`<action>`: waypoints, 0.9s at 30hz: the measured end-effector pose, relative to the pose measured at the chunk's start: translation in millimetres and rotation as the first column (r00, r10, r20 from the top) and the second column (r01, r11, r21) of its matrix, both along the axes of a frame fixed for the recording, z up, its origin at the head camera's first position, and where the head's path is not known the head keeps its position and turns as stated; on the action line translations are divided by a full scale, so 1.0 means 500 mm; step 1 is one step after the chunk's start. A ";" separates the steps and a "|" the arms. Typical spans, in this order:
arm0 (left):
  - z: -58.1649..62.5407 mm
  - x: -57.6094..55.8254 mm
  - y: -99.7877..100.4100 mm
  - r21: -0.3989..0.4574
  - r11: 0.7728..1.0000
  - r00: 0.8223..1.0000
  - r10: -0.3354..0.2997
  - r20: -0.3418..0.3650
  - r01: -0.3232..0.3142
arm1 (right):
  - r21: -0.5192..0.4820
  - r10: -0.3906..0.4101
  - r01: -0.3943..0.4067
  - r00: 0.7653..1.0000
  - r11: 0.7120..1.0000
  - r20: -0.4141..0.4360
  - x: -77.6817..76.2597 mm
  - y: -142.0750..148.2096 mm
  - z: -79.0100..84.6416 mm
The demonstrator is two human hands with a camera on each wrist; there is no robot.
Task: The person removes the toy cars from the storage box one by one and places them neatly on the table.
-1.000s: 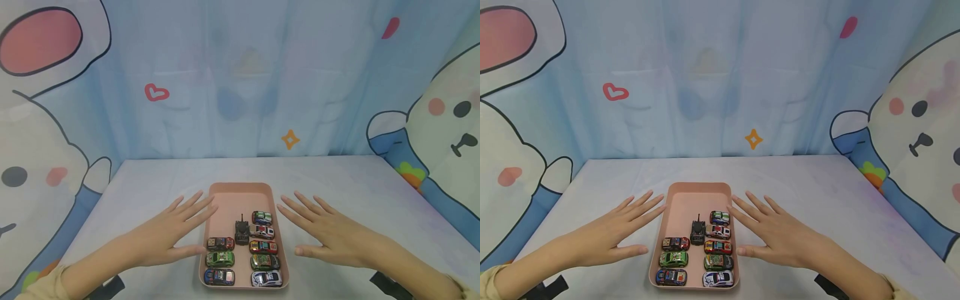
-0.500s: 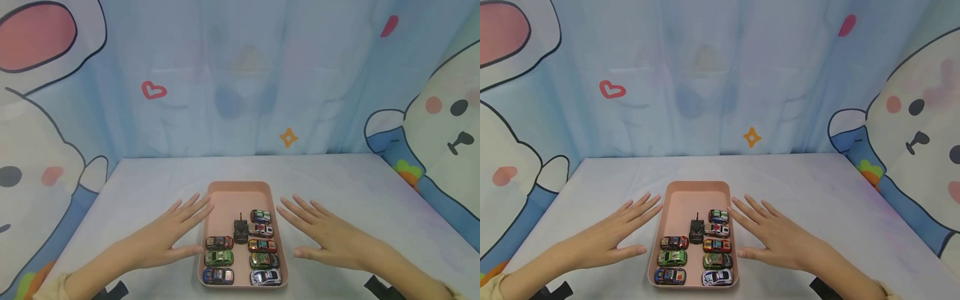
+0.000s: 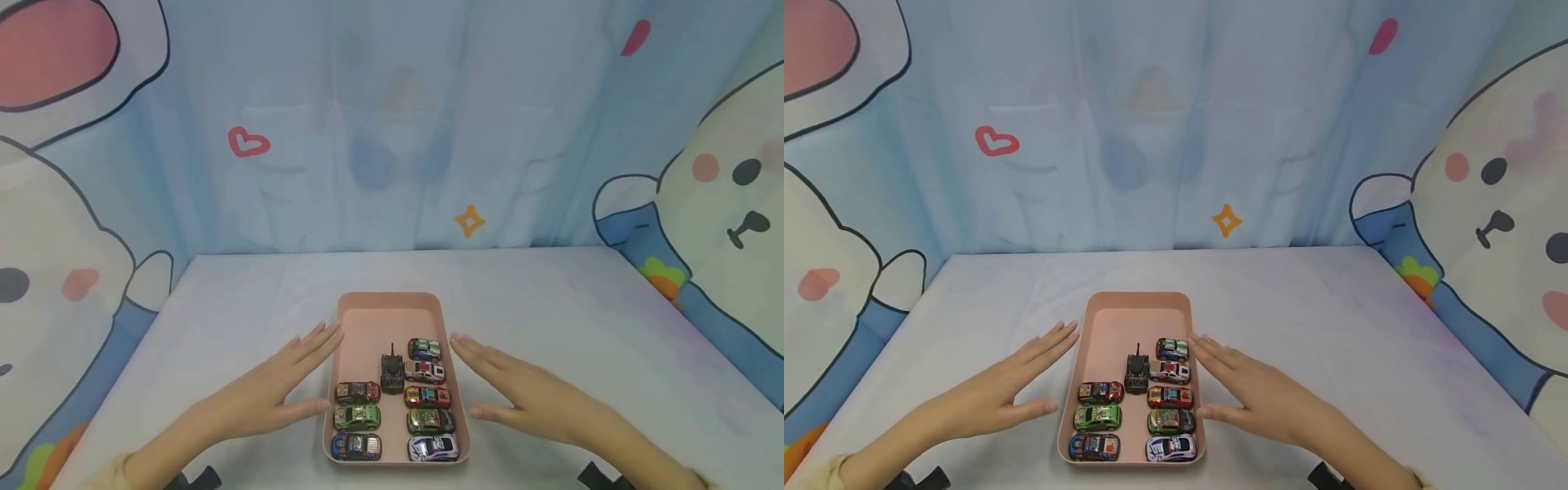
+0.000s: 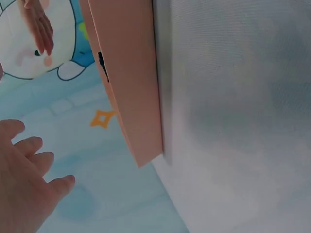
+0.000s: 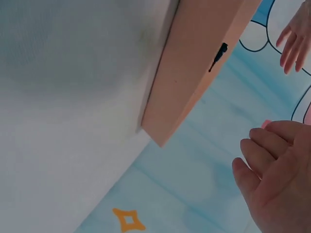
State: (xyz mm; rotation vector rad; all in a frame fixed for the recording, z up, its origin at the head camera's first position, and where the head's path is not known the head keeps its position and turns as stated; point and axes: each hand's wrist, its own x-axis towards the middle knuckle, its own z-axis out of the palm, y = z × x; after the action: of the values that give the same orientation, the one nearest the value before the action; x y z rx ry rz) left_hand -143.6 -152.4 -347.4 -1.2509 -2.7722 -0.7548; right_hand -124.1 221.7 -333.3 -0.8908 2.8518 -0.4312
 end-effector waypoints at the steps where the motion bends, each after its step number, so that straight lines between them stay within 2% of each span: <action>1: -0.004 -0.001 0.000 0.009 1.000 1.000 -0.001 0.006 0.001 | -0.007 -0.010 0.011 1.000 1.000 0.008 0.000 -0.002 -0.003; 5: -0.019 -0.005 -0.002 0.033 0.999 0.999 0.004 0.048 -0.006 | -0.045 -0.023 0.023 1.000 0.999 0.001 -0.001 -0.008 -0.017; 12: -0.044 -0.009 -0.008 0.057 0.998 0.988 0.026 0.153 -0.035 | -0.147 0.057 -0.072 0.993 0.987 -0.107 -0.011 -0.013 -0.044; 16: -0.058 -0.010 -0.011 0.045 0.998 0.978 0.032 0.206 -0.042 | -0.183 0.067 -0.091 0.989 0.979 -0.131 -0.015 -0.018 -0.058; 22: -0.075 -0.013 -0.014 0.044 0.998 0.968 0.035 0.249 -0.047 | -0.218 0.076 -0.103 0.989 0.970 -0.127 -0.017 -0.030 -0.071; 27: -0.087 -0.017 -0.018 0.063 0.997 0.962 0.015 0.273 -0.033 | -0.209 0.079 -0.097 0.992 0.973 -0.094 -0.015 -0.041 -0.075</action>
State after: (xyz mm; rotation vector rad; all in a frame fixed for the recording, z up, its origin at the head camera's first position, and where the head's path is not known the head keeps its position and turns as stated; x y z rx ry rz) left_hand -152.3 -161.6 -391.1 -1.1804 -2.9353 -1.0850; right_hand -131.5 201.3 -371.0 -1.0929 2.8672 -0.7166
